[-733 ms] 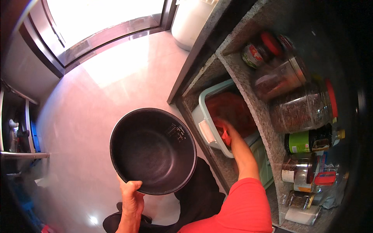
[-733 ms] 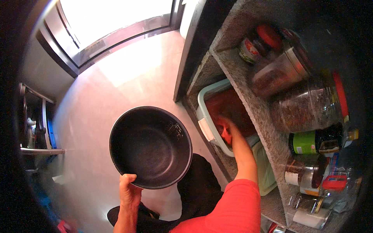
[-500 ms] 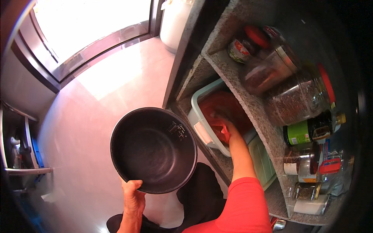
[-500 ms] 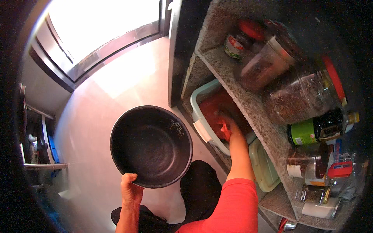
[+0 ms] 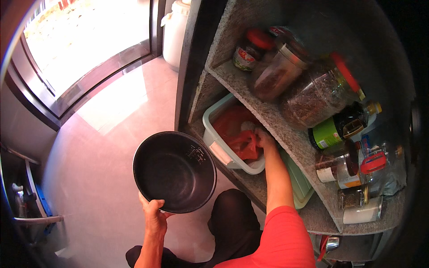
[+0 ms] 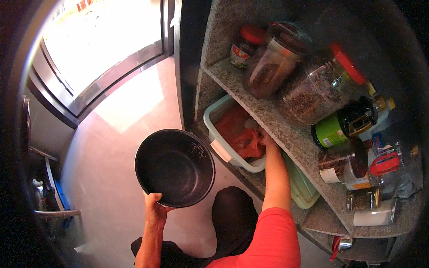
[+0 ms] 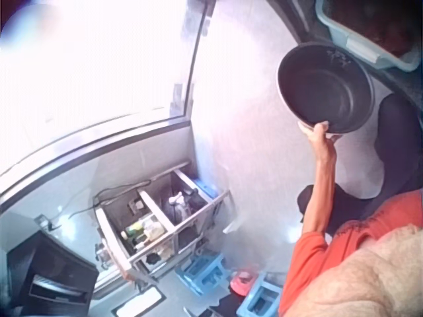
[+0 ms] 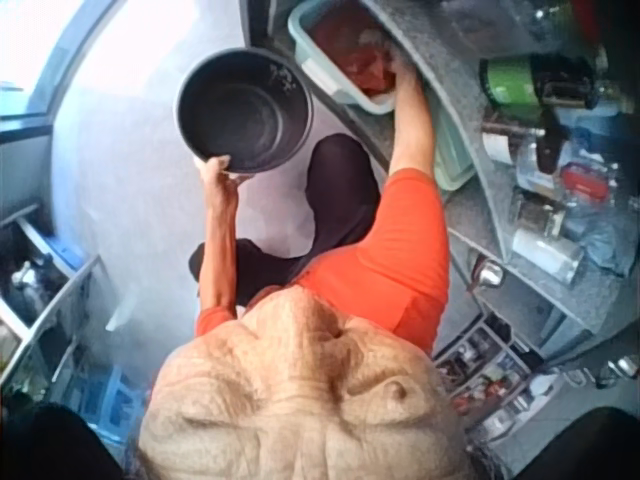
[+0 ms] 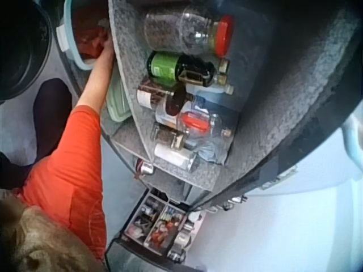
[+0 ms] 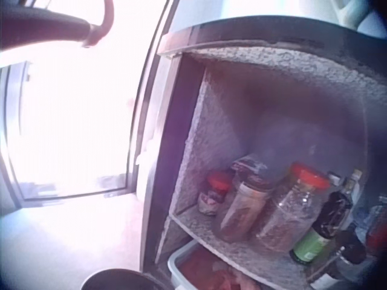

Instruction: The person moves a pot of soup to a table and places it under a food cover. They then open a rice cooker, remove the inner pot, and scoop rice from a storage container into the pot using a measuring cup.

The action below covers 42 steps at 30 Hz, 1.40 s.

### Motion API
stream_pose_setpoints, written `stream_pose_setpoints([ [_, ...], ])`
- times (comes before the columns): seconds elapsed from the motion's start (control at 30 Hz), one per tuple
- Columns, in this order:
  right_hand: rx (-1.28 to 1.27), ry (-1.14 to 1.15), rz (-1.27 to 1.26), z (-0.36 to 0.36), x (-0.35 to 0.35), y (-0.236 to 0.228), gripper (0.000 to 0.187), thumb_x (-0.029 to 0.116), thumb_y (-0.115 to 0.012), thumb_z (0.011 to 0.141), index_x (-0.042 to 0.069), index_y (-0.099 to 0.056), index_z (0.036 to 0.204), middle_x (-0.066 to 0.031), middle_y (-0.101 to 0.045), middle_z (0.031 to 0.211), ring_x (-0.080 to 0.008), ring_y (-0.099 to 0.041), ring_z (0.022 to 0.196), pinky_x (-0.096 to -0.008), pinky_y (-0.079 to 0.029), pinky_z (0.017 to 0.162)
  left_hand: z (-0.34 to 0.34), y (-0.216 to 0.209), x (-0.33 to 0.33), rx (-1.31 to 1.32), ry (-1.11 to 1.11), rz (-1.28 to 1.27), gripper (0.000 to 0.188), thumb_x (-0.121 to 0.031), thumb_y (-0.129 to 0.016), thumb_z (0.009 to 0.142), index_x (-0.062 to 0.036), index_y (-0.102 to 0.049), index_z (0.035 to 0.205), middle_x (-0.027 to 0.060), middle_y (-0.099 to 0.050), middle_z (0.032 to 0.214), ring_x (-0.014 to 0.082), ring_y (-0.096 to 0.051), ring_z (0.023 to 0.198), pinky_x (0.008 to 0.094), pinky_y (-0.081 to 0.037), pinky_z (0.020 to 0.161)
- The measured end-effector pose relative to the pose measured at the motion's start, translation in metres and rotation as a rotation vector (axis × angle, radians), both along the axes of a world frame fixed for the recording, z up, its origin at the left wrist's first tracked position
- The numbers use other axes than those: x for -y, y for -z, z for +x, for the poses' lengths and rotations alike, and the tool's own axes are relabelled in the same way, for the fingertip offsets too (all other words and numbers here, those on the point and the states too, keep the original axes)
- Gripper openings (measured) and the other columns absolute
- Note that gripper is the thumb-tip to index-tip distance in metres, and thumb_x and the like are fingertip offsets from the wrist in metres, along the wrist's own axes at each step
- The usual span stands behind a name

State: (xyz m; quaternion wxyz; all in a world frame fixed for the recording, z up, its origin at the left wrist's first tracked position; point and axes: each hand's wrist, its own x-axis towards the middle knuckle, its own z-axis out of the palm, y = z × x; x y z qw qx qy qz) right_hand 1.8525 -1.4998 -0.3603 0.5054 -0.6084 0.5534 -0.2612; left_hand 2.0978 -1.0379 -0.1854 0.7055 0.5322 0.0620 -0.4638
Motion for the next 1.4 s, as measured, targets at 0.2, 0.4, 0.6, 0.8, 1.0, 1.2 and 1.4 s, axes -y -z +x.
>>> stream_pose_setpoints([
  [0.2,0.321,-0.153,0.266,0.017,-0.027,-0.059,0.025,-0.001,-0.052,0.078,0.004,-0.055,0.102,-0.0132,-0.056,0.106,-0.0299,-0.054,0.103,-0.0462,-0.047,0.091,0.004,0.005,0.007,-0.001,0.061,-0.001,0.074,-0.018,-0.054,0.063,-0.0185,-0.025,0.131,0.0122,-0.039,0.120,0.0310,-0.051,0.098,0.0445,-0.054,0.061],
  [0.4,0.648,-0.022,0.643,0.081,-0.103,-0.164,0.032,-0.004,-0.046,0.078,0.000,-0.049,0.110,-0.0141,-0.047,0.115,-0.0357,-0.049,0.107,-0.0576,-0.050,0.085,0.007,0.017,0.009,0.034,0.079,0.033,0.072,-0.020,-0.058,0.063,-0.0174,-0.025,0.127,0.0131,-0.041,0.116,0.0301,-0.052,0.096,0.0420,-0.053,0.055],
  [0.6,0.447,-0.409,0.265,0.124,-0.219,-0.224,0.048,-0.003,-0.047,0.083,-0.001,-0.042,0.131,-0.0117,-0.050,0.123,-0.0240,-0.054,0.110,-0.0385,-0.052,0.087,0.014,0.026,0.007,-0.002,0.088,-0.023,0.075,-0.017,-0.059,0.064,-0.0176,-0.023,0.129,0.0120,-0.044,0.109,0.0271,-0.053,0.089,0.0399,-0.052,0.055],
  [0.8,-0.210,-0.669,-1.109,0.144,-0.294,-0.198,0.052,-0.005,-0.063,0.070,0.004,-0.053,0.121,-0.0200,-0.040,0.121,-0.0383,-0.046,0.110,-0.0431,-0.043,0.093,0.019,0.021,-0.005,-0.085,0.040,-0.183,0.073,-0.015,-0.057,0.065,-0.0182,-0.023,0.129,0.0093,-0.042,0.107,0.0228,-0.050,0.089,0.0452,-0.053,0.059],
  [1.0,-0.105,-0.660,-1.528,0.154,-0.301,-0.204,0.053,-0.004,-0.067,0.070,0.011,-0.056,0.119,-0.0176,-0.039,0.123,-0.0343,-0.044,0.113,-0.0436,-0.045,0.092,0.029,0.013,-0.012,0.012,0.047,-0.239,0.077,-0.010,-0.054,0.061,-0.0170,-0.023,0.131,0.0104,-0.041,0.113,0.0232,-0.050,0.097,0.0403,-0.056,0.066],
  [1.2,-0.236,-0.101,-1.103,0.126,-0.225,-0.172,0.060,-0.002,-0.069,0.073,0.006,-0.045,0.127,-0.0173,-0.042,0.121,-0.0304,-0.046,0.110,-0.0354,-0.047,0.083,0.029,0.011,-0.015,-0.080,-0.016,-0.154,0.073,-0.016,-0.053,0.065,-0.0180,-0.024,0.132,0.0133,-0.041,0.116,0.0293,-0.051,0.097,0.0464,-0.055,0.059],
  [1.4,-0.533,0.053,-0.786,0.096,-0.136,-0.141,0.061,0.022,-0.062,0.082,0.003,-0.037,0.135,-0.0248,-0.034,0.138,-0.0440,-0.030,0.127,-0.0457,-0.029,0.105,0.032,0.004,-0.018,-0.031,-0.009,-0.032,0.072,-0.020,-0.053,0.063,-0.0181,-0.028,0.130,0.0136,-0.040,0.118,0.0318,-0.050,0.100,0.0464,-0.055,0.058],
])
